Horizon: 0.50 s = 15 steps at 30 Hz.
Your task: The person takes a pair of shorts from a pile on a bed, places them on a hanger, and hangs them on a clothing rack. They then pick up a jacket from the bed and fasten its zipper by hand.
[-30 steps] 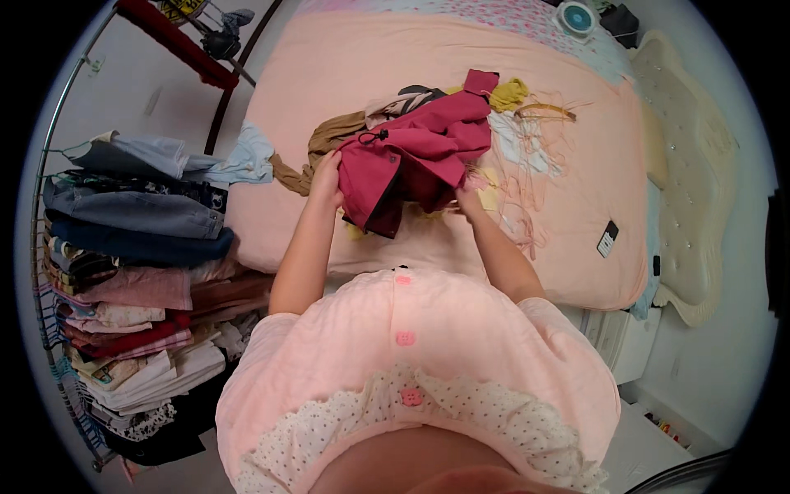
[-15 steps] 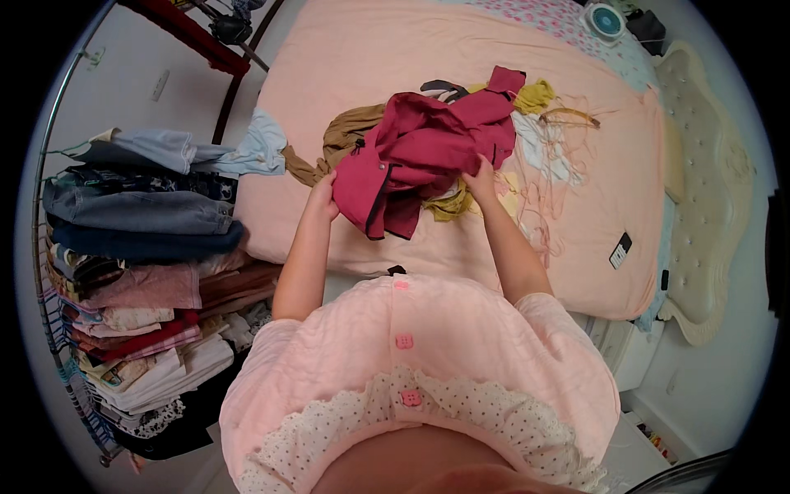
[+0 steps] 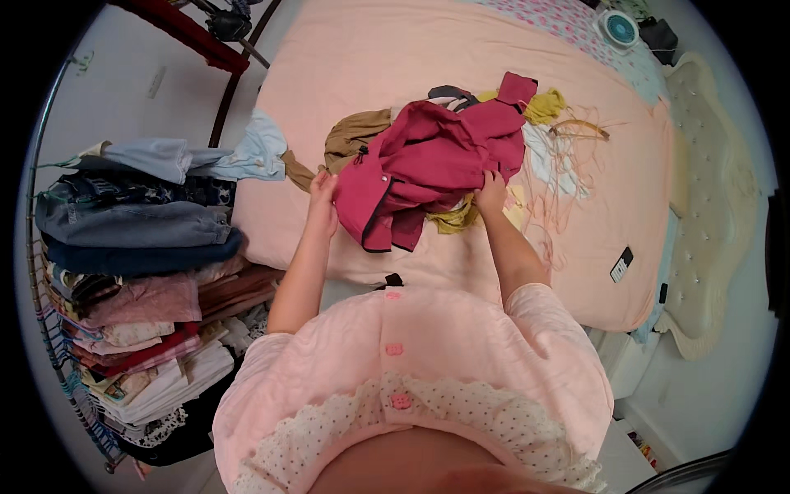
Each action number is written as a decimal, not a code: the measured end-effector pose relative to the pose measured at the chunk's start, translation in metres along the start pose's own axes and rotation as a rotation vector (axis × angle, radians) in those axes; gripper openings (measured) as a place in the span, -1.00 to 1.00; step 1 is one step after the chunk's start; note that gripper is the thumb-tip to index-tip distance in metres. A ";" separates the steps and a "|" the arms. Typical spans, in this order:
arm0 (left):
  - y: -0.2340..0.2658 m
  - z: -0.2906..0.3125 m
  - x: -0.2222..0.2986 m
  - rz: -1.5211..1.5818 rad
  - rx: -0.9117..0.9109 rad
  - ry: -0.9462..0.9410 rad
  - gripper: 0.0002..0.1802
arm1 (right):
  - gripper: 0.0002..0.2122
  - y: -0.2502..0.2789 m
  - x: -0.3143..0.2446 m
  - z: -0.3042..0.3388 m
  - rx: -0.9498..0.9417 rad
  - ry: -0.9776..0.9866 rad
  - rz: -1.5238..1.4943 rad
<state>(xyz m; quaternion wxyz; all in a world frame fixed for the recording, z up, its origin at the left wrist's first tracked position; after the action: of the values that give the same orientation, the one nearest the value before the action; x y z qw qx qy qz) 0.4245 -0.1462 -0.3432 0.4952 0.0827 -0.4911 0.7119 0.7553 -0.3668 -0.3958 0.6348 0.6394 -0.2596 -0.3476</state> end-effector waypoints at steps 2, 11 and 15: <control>-0.034 0.015 -0.001 -0.417 -0.178 -0.101 -0.36 | -0.60 0.001 -0.006 -0.006 0.054 0.073 -0.006; -0.054 0.025 -0.019 -1.385 -0.266 -0.576 -0.31 | -0.85 0.031 0.011 0.006 0.156 0.037 -0.412; -0.068 0.022 -0.022 -1.304 -0.417 -0.543 -0.51 | -0.83 0.062 0.046 0.036 0.155 -0.160 -0.449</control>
<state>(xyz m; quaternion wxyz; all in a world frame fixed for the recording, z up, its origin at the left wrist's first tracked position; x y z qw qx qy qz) 0.4812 -0.1757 -0.3032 0.6844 0.4353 -0.5727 0.1191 0.7631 -0.4284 -0.3376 0.4683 0.6983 -0.1864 -0.5082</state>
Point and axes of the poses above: each hand's wrist, its own z-axis away from the middle knuckle, its own y-axis out of the back of the hand, x = y × z, the point moved 10 cm from there along -z, towards the middle knuckle, and after that the axes turned 14 degrees about z, right-handed, at the moved point
